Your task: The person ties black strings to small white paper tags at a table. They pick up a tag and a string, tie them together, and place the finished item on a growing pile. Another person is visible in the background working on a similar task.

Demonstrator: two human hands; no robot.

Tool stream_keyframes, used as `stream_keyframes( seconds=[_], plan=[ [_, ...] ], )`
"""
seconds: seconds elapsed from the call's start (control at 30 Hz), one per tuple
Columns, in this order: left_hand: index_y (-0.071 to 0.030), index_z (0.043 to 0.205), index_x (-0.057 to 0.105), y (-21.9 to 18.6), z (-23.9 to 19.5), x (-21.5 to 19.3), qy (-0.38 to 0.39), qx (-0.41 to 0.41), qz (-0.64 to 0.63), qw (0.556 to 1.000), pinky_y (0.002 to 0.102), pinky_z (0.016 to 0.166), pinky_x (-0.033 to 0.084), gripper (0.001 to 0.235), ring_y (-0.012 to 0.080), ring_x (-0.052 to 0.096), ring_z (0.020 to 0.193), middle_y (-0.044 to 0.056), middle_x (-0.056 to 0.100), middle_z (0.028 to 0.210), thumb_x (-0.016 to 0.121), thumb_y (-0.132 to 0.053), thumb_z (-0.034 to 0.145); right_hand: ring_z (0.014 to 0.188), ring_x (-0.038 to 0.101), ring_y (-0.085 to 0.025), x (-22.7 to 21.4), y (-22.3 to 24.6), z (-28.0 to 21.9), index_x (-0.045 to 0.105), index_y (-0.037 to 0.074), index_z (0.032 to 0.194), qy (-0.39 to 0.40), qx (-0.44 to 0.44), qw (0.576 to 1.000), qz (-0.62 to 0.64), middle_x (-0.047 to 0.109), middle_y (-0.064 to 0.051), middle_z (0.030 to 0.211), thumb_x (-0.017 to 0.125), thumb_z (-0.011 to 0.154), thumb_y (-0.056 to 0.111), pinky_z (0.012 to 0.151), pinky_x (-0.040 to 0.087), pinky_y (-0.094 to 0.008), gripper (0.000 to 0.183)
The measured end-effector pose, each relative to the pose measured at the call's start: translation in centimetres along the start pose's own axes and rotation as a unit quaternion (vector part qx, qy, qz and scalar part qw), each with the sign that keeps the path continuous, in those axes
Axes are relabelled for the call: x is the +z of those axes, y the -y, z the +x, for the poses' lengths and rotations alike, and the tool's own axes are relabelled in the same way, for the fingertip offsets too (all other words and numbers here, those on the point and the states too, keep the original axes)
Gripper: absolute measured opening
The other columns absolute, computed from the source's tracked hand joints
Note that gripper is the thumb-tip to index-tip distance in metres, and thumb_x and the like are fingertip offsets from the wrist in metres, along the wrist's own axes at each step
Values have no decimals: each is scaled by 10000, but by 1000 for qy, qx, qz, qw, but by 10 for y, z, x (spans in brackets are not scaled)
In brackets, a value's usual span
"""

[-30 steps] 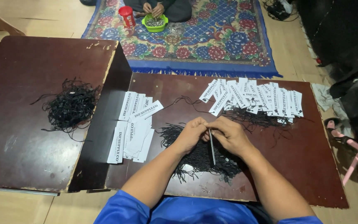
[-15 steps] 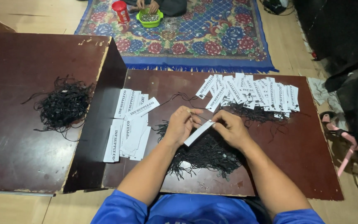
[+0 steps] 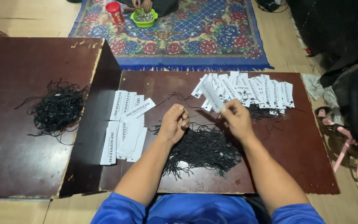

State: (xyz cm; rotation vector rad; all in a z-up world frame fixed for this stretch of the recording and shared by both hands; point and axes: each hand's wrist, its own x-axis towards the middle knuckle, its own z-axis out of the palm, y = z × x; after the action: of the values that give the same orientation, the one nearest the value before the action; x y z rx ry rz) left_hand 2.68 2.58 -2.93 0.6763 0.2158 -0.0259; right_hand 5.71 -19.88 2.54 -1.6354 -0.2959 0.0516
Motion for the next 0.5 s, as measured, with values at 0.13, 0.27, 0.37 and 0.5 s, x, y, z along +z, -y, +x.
stream_keyframes(
  seconds=[0.13, 0.27, 0.37, 0.5],
  plan=[
    [-154, 910, 519, -1, -2, 2, 4, -7, -1, 1000, 239, 441, 437, 120, 120, 489, 436, 21, 494, 636, 568, -105, 1008, 662, 687, -167, -17, -27, 20, 614, 73, 947, -101, 16, 995, 20, 696, -87, 733, 633, 974, 22, 597, 533, -276, 61],
    [-144, 919, 527, 2, -2, 3, -7, -4, 30, 1000, 245, 464, 466, 109, 131, 530, 463, 43, 536, 652, 582, -108, 1006, 684, 696, -152, -38, -61, 39, 577, 94, 958, -168, 37, 983, 58, 656, -60, 751, 628, 977, 20, 671, 564, -259, 92],
    [-124, 925, 542, 9, 0, -2, -9, -9, 59, 998, 259, 475, 494, 94, 159, 564, 481, 78, 569, 661, 604, -97, 990, 670, 714, -159, -42, -61, 42, 595, 76, 964, -209, 36, 975, 62, 659, -71, 743, 642, 961, 10, 667, 593, -269, 80],
    [-84, 932, 551, 15, -1, 1, 0, -10, 90, 996, 264, 494, 519, 86, 188, 599, 510, 127, 607, 690, 626, -71, 973, 663, 715, -145, -56, -67, 48, 590, 88, 969, -260, 35, 962, 74, 639, -36, 735, 647, 963, 26, 646, 604, -267, 85]
  ],
)
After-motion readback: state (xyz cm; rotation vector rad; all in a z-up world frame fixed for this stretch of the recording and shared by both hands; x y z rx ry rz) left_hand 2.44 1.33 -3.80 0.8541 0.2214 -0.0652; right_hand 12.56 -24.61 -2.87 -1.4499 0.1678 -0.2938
